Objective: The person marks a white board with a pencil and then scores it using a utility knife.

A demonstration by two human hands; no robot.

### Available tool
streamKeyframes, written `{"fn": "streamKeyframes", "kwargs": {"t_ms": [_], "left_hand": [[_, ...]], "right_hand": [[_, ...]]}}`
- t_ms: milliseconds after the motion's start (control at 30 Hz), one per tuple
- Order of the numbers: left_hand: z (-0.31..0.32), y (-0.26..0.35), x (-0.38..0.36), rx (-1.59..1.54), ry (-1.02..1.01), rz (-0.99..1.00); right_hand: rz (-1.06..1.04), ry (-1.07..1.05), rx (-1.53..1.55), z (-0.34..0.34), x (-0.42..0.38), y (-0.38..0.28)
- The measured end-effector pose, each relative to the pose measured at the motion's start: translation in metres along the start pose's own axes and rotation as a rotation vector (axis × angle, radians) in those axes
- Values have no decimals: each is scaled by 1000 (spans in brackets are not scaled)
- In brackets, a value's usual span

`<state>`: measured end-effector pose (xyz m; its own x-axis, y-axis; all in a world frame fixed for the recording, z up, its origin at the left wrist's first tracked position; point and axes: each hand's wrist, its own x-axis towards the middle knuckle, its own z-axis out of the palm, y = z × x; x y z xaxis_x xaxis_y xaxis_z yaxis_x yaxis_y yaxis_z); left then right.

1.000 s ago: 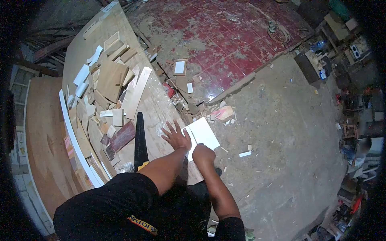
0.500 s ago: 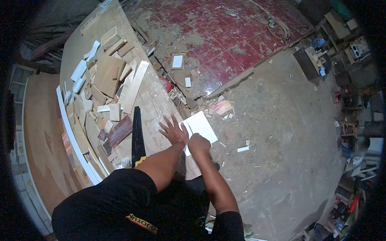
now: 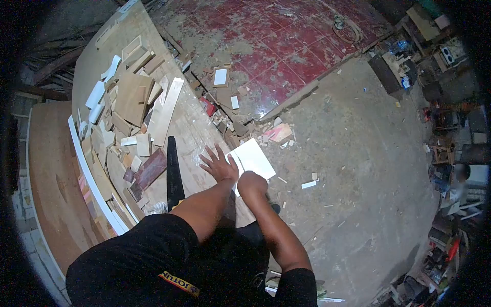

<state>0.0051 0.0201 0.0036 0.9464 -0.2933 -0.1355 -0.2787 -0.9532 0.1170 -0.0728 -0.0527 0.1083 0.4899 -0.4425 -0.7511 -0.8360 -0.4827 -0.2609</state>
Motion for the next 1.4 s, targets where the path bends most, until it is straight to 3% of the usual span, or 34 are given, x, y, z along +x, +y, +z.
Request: {"fn": "streamKeyframes", "kwargs": {"t_ms": [267, 367, 433, 533, 800, 1033, 1167, 1233, 1267, 1400], "left_hand": [[1, -2, 1, -19, -47, -8], [1, -2, 2, -39, -57, -10], [1, -1, -2, -26, -24, 5], [1, -1, 1, -8, 17, 8], [-1, -1, 2, -2, -32, 3], [1, -2, -1, 8, 11, 10], [3, -1, 0, -11, 20, 14], [-3, -1, 3, -24, -22, 4], [-5, -1, 1, -34, -79, -1], [-4, 1, -1, -21, 9, 10]], "right_hand": [[-32, 33, -80, 6, 28, -16], [41, 149, 32, 13, 35, -16], [-59, 89, -18, 15, 21, 0], [10, -10, -43, -5, -16, 3], [-23, 92, 56, 20, 35, -6], [13, -14, -53, 0, -12, 6], [-20, 26, 11, 10, 27, -7], [80, 86, 67, 12, 41, -18], [48, 50, 61, 9, 39, -16], [-46, -31, -12, -17, -7, -5]]}}
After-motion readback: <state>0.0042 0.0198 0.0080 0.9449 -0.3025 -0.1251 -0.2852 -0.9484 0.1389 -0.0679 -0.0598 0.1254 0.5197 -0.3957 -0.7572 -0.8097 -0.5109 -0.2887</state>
